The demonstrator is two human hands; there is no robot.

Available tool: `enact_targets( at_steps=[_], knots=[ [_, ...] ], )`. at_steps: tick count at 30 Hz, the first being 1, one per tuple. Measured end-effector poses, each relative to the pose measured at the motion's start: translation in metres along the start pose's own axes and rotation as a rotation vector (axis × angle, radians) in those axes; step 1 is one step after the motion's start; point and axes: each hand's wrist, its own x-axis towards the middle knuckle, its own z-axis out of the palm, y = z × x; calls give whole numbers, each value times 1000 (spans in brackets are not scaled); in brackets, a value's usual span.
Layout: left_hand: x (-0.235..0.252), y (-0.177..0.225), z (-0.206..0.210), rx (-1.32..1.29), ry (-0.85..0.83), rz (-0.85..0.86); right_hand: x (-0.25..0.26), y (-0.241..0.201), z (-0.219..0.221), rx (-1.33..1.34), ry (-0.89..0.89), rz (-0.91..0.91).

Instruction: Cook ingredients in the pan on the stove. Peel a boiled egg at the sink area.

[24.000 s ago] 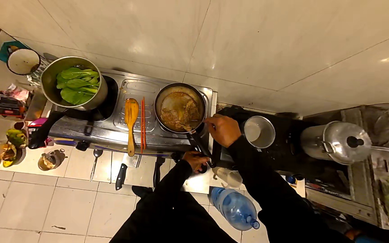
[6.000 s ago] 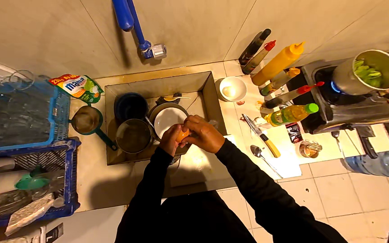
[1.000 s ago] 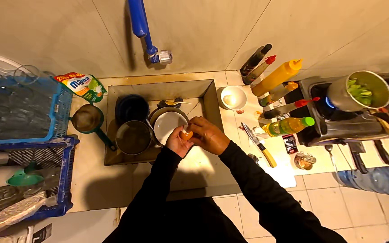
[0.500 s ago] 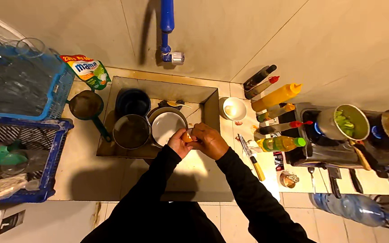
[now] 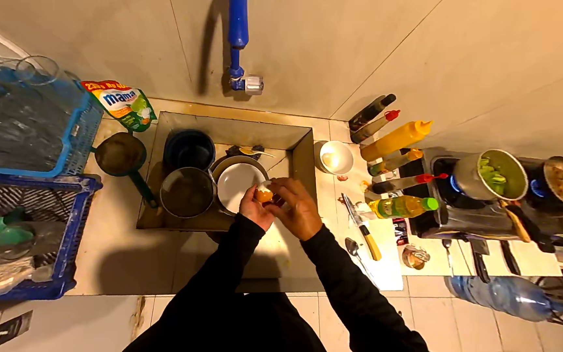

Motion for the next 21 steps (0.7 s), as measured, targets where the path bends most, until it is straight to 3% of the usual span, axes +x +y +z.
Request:
enact_targets(
  at_steps=[5, 17, 19, 21],
  knots=[
    [-2, -4, 2, -55, 2, -2, 3, 3, 11, 51, 37, -18],
    [2, -5, 3, -58, -20, 23, 11, 6, -7, 134, -124, 1],
    [4, -3, 0, -91, -32, 49, 9, 9, -11, 240, -100, 43],
    [7, 1, -3, -65, -73, 55, 7, 14, -22, 180, -50, 164]
  ],
)
